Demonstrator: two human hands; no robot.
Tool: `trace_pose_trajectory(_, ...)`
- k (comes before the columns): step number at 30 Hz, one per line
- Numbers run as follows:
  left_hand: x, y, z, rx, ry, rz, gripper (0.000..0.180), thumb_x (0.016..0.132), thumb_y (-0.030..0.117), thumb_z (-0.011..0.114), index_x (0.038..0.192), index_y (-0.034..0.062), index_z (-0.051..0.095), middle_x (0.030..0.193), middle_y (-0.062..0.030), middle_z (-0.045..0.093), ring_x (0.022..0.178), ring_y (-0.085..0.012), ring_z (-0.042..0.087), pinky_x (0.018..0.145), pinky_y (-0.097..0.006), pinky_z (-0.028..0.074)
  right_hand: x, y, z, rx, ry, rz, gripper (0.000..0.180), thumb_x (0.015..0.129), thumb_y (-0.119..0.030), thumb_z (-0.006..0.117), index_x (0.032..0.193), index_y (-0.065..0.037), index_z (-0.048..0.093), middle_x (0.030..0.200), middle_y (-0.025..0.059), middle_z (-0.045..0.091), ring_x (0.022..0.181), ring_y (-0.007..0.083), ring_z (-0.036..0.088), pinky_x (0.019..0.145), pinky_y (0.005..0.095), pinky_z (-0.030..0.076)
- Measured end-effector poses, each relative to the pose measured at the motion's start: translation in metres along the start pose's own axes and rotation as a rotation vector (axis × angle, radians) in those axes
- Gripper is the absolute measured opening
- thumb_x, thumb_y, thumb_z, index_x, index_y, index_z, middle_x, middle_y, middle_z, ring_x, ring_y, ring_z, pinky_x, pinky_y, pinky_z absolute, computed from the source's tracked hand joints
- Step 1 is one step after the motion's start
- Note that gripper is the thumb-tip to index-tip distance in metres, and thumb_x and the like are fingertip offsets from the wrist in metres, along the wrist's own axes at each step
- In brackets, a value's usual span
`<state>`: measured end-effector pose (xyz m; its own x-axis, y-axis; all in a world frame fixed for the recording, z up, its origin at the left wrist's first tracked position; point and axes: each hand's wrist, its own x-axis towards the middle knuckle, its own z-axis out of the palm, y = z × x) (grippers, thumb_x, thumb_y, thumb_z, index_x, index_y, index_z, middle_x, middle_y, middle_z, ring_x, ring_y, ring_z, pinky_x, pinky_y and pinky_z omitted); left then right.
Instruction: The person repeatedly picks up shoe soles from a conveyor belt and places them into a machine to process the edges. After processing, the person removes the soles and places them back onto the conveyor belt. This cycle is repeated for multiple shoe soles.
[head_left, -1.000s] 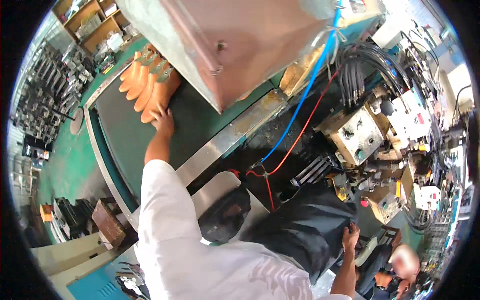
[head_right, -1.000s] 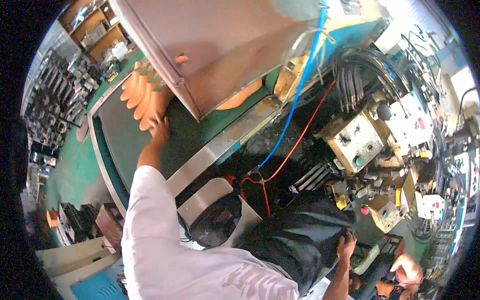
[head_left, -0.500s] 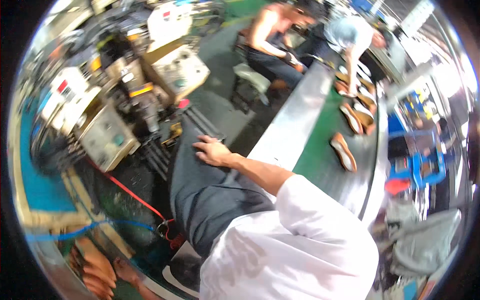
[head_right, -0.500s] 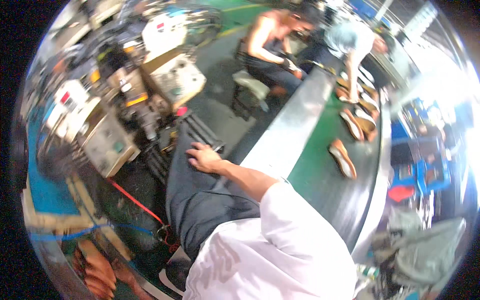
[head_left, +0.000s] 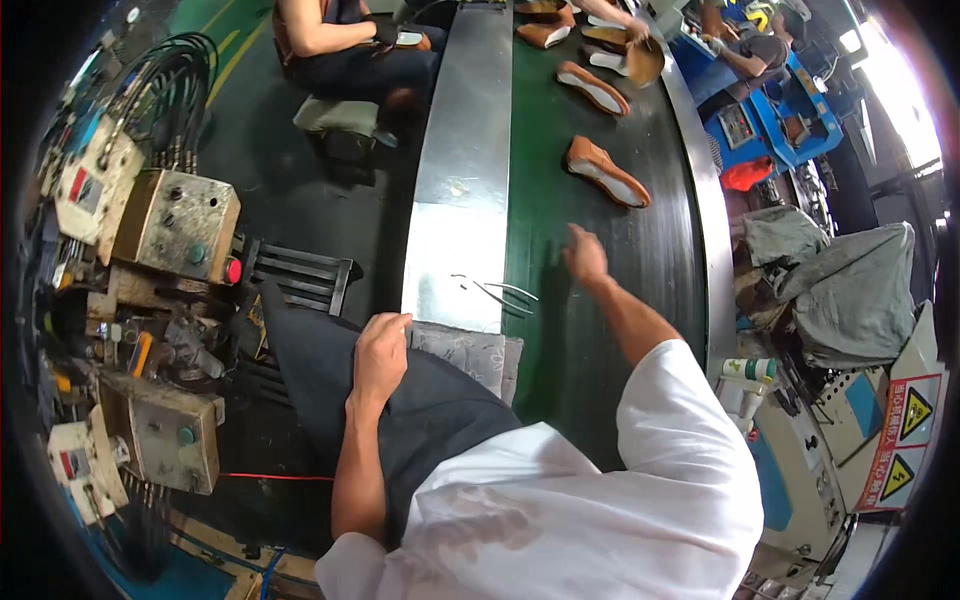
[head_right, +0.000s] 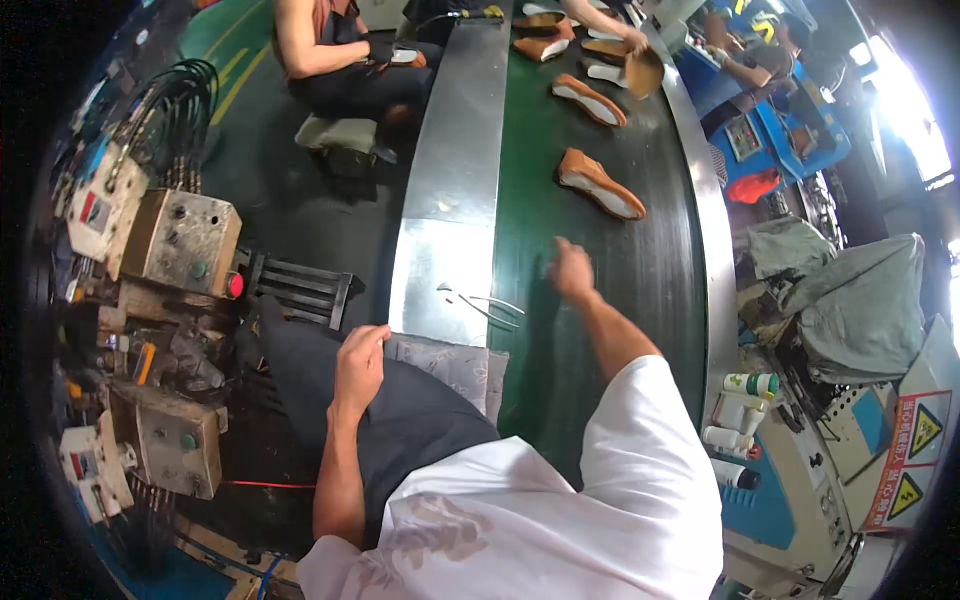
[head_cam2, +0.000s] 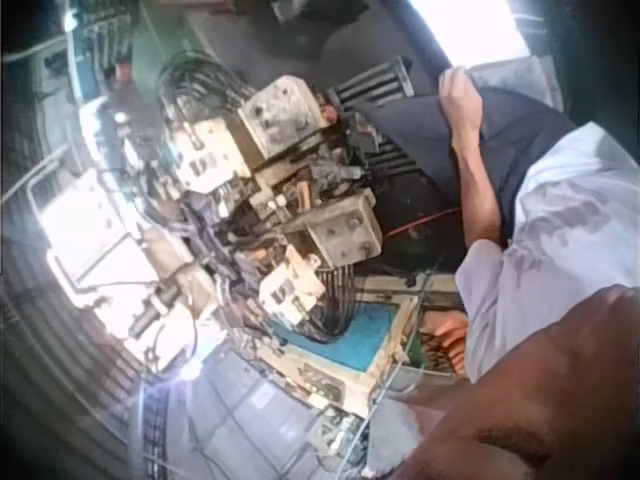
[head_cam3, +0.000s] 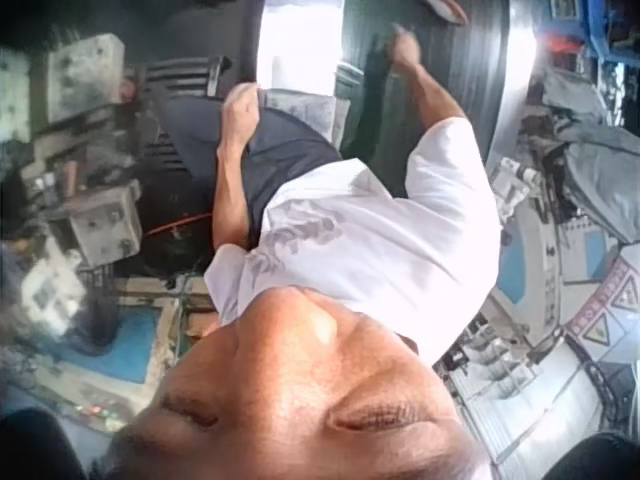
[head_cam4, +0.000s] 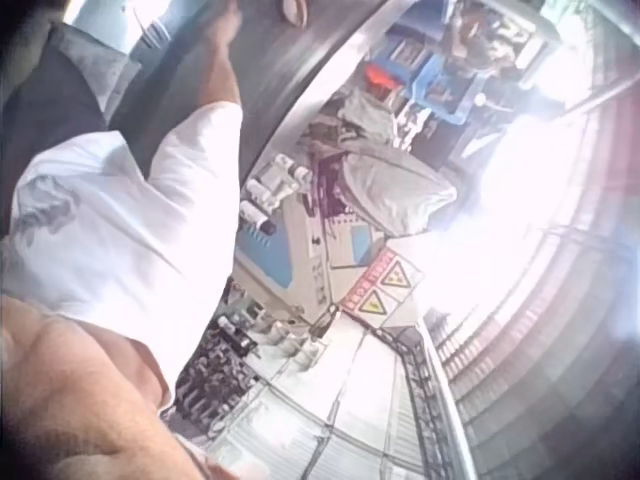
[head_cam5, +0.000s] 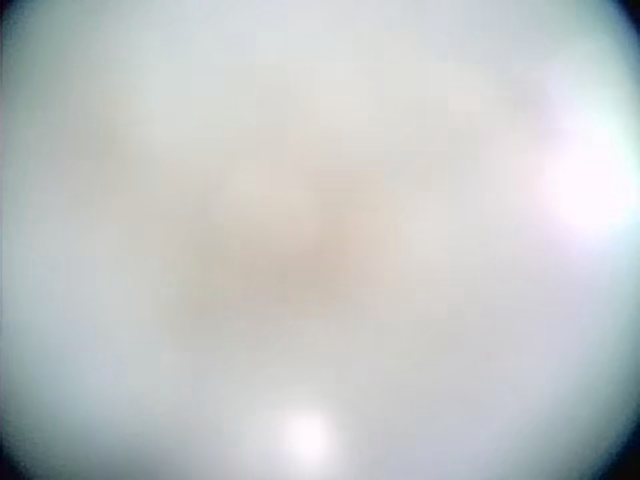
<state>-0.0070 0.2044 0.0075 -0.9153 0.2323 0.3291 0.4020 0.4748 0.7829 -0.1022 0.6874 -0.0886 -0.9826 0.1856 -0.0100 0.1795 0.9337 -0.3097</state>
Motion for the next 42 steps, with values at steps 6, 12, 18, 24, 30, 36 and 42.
trace_pose_trajectory(6,-0.042,-0.045,-0.032,0.05,0.078,-0.267,0.021,0.102,-0.006,0.059,0.115,-0.0033,0.075,0.104,-0.0178,0.077,0.094,-0.033,0.075,0.084,-0.042,0.06,0.094,0.156,-0.067,-0.263,-0.069,0.385,0.09,0.088,-0.023,0.083,0.167,-0.027,0.039,0.142,0.0351,0.06,0.129,0.0542,0.061,0.113,0.0571,0.052)
trace_pose_trajectory(12,-0.047,-0.035,-0.072,0.162,0.092,-0.405,0.025,0.102,-0.009,0.054,0.118,-0.0069,0.073,0.106,-0.0192,0.076,0.095,-0.0329,0.076,0.086,-0.039,0.06,0.182,0.159,-0.059,-0.487,0.079,0.071,0.106,0.085,-0.039,0.085,0.173,-0.035,0.026,0.151,0.0364,0.055,0.136,0.0568,0.056,0.116,0.055,0.049)
trace_pose_trajectory(18,-0.041,-0.022,-0.077,0.204,0.112,-0.443,0.026,0.102,-0.01,0.053,0.118,-0.0073,0.073,0.105,-0.0189,0.075,0.096,-0.0304,0.076,0.087,-0.038,0.06,0.196,0.12,-0.067,-0.438,-0.418,0.26,0.116,0.085,-0.052,0.084,0.175,-0.039,0.013,0.156,0.0289,0.057,0.139,0.0461,0.059,0.111,0.0557,0.051)
trace_pose_trajectory(24,0.0,-0.032,-0.036,0.004,0.12,-0.37,0.023,0.107,-0.006,0.055,0.119,-0.0064,0.073,0.105,-0.017,0.076,0.095,-0.0264,0.077,0.086,-0.035,0.06,0.089,0.098,-0.013,0.494,-0.183,0.691,0.112,0.091,-0.025,0.084,0.175,-0.033,0.011,0.159,0.03,0.049,0.14,0.0448,0.055,0.107,0.0597,0.055)
trace_pose_trajectory(30,0.036,-0.009,-0.007,-0.226,0.07,-0.303,0.023,0.108,-0.001,0.057,0.125,-0.0034,0.072,0.106,-0.0164,0.076,0.097,-0.0265,0.076,0.084,-0.035,0.06,-0.003,0.073,-0.013,0.815,-0.136,0.403,0.09,0.092,-0.021,0.084,0.168,-0.01,0.036,0.145,0.021,0.062,0.13,0.0334,0.064,0.105,0.0508,0.056)
trace_pose_trajectory(36,0.073,0.0,-0.029,-0.385,0.134,-0.269,0.039,0.109,0.008,0.064,0.147,-0.0005,0.062,0.132,-0.0163,0.071,0.115,-0.0235,0.073,0.096,-0.035,0.06,-0.064,-0.148,-0.064,1.141,-0.393,0.262,0.081,0.095,-0.017,0.079,0.164,-0.005,0.04,0.134,0.0157,0.067,0.118,0.0253,0.069,0.101,0.0418,0.057)
trace_pose_trajectory(42,0.07,-0.005,-0.101,-0.229,0.371,-0.183,0.043,0.109,0.016,0.064,0.149,-0.0001,0.061,0.137,-0.0198,0.069,0.129,-0.0355,0.068,0.105,-0.042,0.058,-0.113,-0.33,-0.083,0.997,-0.796,-0.195,0.099,0.092,-0.025,0.083,0.171,-0.001,0.027,0.151,0.0211,0.059,0.142,0.0311,0.057,0.12,0.0415,0.045)
